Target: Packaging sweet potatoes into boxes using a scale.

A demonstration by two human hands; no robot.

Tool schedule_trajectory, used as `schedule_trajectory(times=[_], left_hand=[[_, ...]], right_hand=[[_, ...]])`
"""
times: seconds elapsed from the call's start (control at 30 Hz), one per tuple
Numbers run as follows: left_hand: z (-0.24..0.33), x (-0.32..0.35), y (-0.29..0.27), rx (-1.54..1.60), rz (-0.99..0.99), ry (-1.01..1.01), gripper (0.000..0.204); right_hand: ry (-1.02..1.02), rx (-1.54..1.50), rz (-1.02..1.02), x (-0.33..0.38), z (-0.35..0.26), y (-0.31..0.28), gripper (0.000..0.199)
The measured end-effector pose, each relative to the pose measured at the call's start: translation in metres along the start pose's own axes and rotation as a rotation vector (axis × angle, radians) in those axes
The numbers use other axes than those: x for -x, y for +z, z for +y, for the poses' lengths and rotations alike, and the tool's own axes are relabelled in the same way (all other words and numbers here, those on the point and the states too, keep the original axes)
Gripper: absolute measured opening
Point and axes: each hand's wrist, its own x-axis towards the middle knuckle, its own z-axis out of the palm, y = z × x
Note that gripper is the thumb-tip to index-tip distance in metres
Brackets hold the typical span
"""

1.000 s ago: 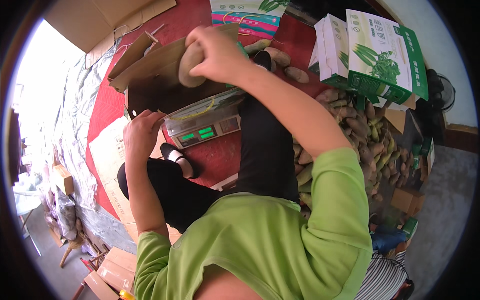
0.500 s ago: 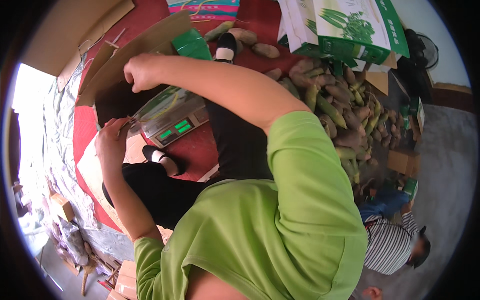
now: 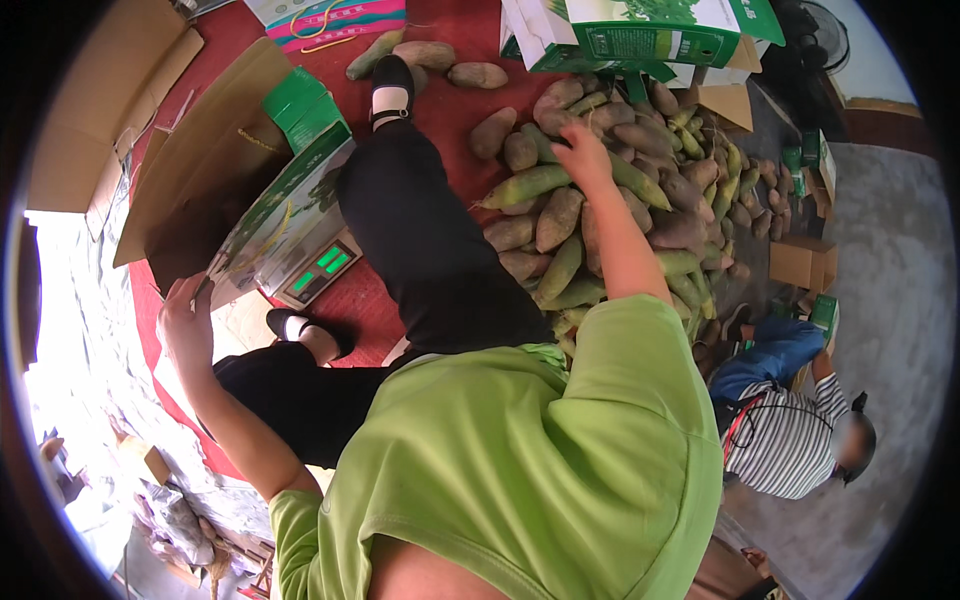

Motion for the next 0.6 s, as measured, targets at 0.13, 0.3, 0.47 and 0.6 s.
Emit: schedule_trajectory(times=[0.13,0.3,0.47,0.6], left_hand=[[-0.004,0.001,0.000,0.005,-0.052,-0.048,0.020],[-0.002,-0.001,0.000,0.016,-0.008,-0.025,0.014],[-0.001,-0.003,-0.001,0.031,-0.004,-0.047,0.014],[0.000,-0.001,-0.005,0.016,-0.007,-0.026,0.015]], right_hand=[[0.469,0.425,-0.162,0.068,0.045,-0.006,0.053],[0.542,0.743,-0.370,0.117,0.035,-0.006,0.071],[0.425,0.885,-0.324,0.123,0.047,0.012,0.076],[0.456,0.808,-0.330,0.120,0.028,0.023,0.064]])
